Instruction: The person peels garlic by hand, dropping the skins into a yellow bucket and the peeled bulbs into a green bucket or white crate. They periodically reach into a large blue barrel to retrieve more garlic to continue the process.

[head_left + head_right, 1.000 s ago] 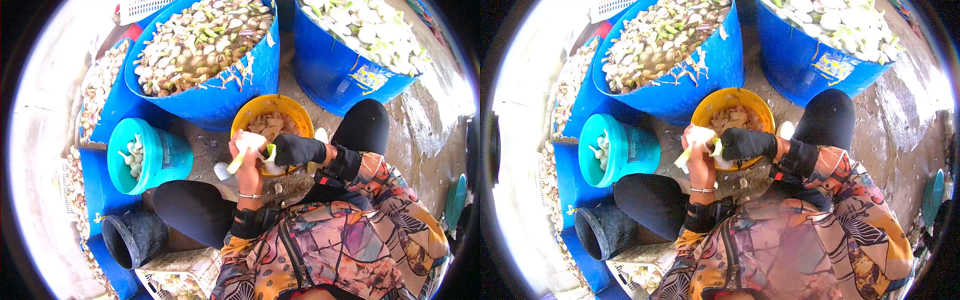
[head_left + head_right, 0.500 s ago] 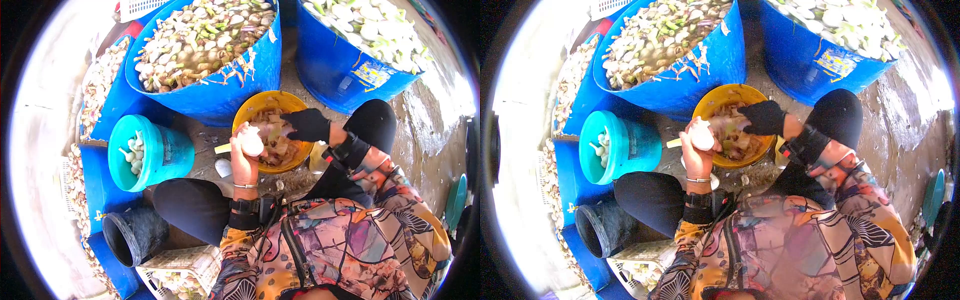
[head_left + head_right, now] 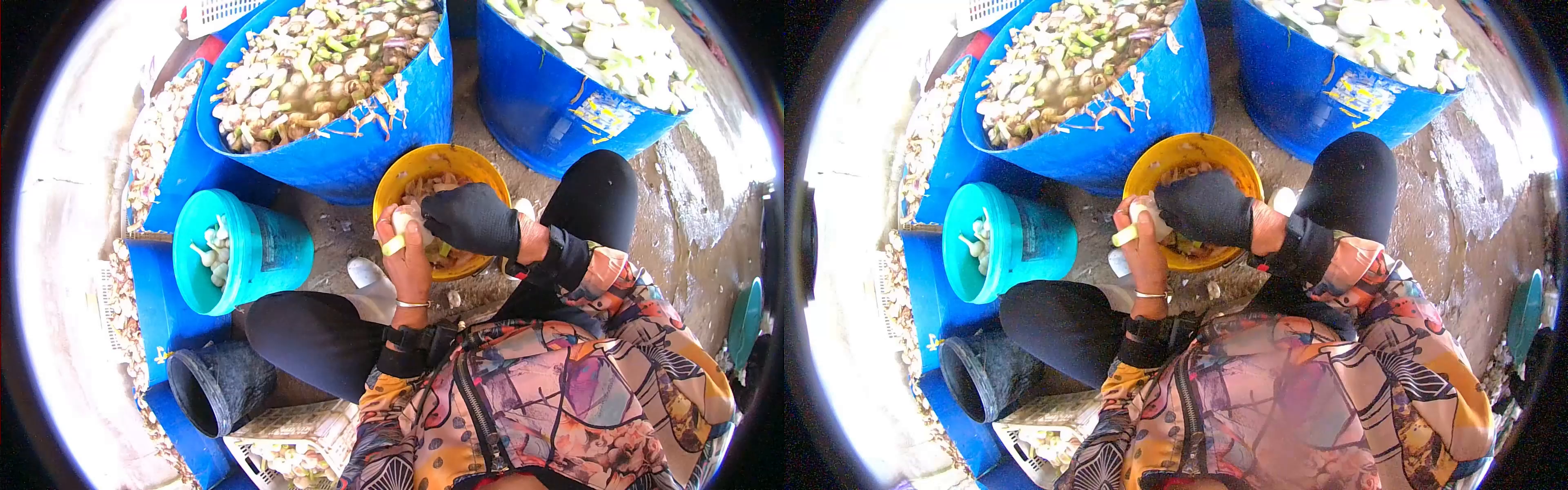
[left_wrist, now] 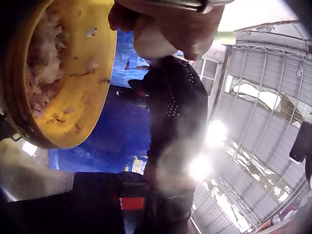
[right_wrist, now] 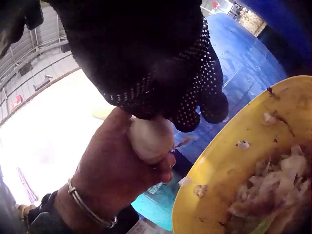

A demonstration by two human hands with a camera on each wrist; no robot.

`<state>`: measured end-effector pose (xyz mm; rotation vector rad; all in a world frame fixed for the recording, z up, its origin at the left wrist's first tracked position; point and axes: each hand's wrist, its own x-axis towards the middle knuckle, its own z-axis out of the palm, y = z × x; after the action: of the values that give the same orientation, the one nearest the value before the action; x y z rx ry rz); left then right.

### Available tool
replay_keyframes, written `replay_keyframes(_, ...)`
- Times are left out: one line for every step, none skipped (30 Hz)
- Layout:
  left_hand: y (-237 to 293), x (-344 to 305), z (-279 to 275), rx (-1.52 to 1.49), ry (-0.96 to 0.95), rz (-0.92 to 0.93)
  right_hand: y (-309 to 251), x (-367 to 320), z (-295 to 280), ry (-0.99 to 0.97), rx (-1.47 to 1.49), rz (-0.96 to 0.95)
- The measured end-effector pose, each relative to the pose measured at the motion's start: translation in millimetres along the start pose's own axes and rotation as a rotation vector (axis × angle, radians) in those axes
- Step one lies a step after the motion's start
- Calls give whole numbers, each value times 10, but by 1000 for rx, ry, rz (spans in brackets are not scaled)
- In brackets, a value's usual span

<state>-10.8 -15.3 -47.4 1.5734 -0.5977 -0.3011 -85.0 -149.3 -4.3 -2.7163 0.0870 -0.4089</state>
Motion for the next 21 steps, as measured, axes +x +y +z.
replay_keyframes(27,6,7,80,-8,12,7,-2,-28,-2,8,11)
replay_keyframes(55,7,9,161,-17,23,13,-8,-61,-5,17,23)
replay_keyframes(97,0,8,104,-67,19,11,-11,-89,-7,27,36)
replay_keyframes(145,-14,5,46,-117,14,70,-7,-92,14,26,45)
replay_keyframes(171,-24,6,-12,-166,9,180,7,-93,34,22,54)
replay_keyframes(171,-6,12,71,-213,171,255,10,-83,55,17,64)
replay_keyframes(181,-11,7,45,-228,169,283,-6,-47,66,66,79)
replay_keyframes(197,-16,9,16,-241,169,314,-15,-11,76,112,90)
replay_keyframes(225,-26,15,-12,-251,170,359,-16,39,86,158,99)
replay_keyframes(292,-62,8,-17,-296,138,434,-23,131,79,174,123)
replay_keyframes(366,-117,-6,-63,-384,65,506,-36,229,71,193,149)
replay_keyframes(469,-179,18,-30,-402,149,601,-64,352,65,211,174)
replay_keyframes(533,-216,64,3,-417,238,671,-81,403,93,306,9)
replay_keyframes(598,-192,73,-63,-395,164,737,-143,443,50,389,-13)
replay_keyframes(661,-171,80,-133,-368,91,680,-173,393,-3,475,-37)
replay_keyframes(725,-152,86,-204,-335,20,625,-196,343,-5,512,69)
replay_keyframes(603,-90,-8,-215,-332,44,573,-226,285,-2,550,177)
replay_keyframes(424,-75,-57,-187,-305,39,513,-217,171,9,586,288)
replay_keyframes(413,-75,-66,-209,-329,49,459,-195,17,-21,799,292)
replay_keyframes(399,-94,-62,-233,-355,55,412,-188,-139,-52,1012,296)
replay_keyframes(409,-117,-52,-258,-382,59,408,-170,-124,-24,1041,154)
